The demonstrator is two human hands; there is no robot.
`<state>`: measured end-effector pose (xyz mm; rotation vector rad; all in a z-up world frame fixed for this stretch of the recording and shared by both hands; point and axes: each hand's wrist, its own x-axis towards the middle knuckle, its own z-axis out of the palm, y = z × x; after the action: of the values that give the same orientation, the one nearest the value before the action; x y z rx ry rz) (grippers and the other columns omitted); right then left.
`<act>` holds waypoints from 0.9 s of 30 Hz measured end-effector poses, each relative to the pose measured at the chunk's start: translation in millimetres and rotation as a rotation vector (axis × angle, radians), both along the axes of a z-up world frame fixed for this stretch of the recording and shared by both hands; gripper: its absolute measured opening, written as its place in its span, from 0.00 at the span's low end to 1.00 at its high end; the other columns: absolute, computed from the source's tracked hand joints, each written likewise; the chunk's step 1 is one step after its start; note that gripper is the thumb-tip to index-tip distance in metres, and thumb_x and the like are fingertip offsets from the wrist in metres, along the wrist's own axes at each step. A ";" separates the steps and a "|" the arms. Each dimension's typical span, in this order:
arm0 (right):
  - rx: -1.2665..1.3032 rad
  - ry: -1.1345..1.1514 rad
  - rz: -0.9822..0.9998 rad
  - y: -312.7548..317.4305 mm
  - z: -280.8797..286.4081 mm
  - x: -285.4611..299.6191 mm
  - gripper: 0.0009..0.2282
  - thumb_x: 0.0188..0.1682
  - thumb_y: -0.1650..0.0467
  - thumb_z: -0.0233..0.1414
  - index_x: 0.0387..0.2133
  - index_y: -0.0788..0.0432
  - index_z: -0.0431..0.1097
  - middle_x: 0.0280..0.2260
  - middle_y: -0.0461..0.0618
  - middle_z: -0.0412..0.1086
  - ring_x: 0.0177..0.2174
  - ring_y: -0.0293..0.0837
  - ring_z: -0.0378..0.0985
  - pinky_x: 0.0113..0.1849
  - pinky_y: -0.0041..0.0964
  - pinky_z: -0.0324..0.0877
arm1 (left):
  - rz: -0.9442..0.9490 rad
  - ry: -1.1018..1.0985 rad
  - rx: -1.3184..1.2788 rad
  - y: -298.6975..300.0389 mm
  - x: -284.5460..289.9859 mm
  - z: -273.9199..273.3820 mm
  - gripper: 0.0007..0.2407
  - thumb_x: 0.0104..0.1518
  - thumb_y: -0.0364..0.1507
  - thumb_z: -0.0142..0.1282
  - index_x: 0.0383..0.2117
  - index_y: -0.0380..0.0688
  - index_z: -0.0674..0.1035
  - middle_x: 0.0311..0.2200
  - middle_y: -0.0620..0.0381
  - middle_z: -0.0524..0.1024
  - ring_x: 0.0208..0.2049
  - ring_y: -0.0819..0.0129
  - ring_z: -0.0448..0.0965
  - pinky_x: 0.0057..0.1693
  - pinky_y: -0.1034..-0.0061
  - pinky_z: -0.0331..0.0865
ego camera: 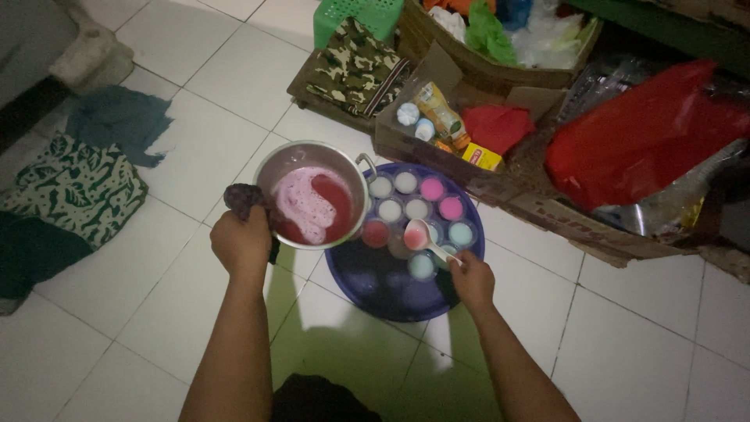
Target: Filling small plastic molds with pink pudding mixture using a spoon
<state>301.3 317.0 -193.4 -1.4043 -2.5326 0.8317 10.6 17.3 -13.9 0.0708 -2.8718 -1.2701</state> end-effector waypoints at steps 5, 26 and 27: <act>0.057 -0.051 0.039 -1.5 -3.7 -2.0 0.09 0.48 0.59 0.55 0.37 0.44 0.75 0.27 0.56 0.78 0.37 0.62 0.82 0.42 0.57 0.74 | 0.022 -0.014 0.032 -1.7 -4.2 -6.0 0.13 0.52 0.33 0.54 0.24 0.31 0.81 0.22 0.36 0.77 0.34 0.35 0.82 0.40 0.50 0.73; -0.246 0.360 -0.197 51.7 20.4 -11.9 0.07 0.43 0.64 0.60 0.29 0.52 0.78 0.24 0.57 0.73 0.32 0.55 0.76 0.37 0.46 0.69 | 0.001 -0.038 -0.021 2.3 -1.5 -4.4 0.15 0.53 0.35 0.53 0.30 0.30 0.83 0.28 0.34 0.80 0.41 0.31 0.81 0.46 0.48 0.72; -0.267 0.405 -0.200 66.3 21.0 -14.9 0.06 0.41 0.64 0.61 0.26 0.52 0.78 0.22 0.54 0.71 0.29 0.49 0.74 0.35 0.44 0.69 | 0.000 -0.048 -0.020 4.6 -1.1 -1.6 0.16 0.53 0.36 0.53 0.31 0.30 0.83 0.30 0.33 0.81 0.43 0.32 0.80 0.49 0.47 0.72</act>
<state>286.4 383.2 -172.4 -1.3599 -2.0025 1.2985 9.6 21.9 -15.6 0.1031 -2.9242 -1.2565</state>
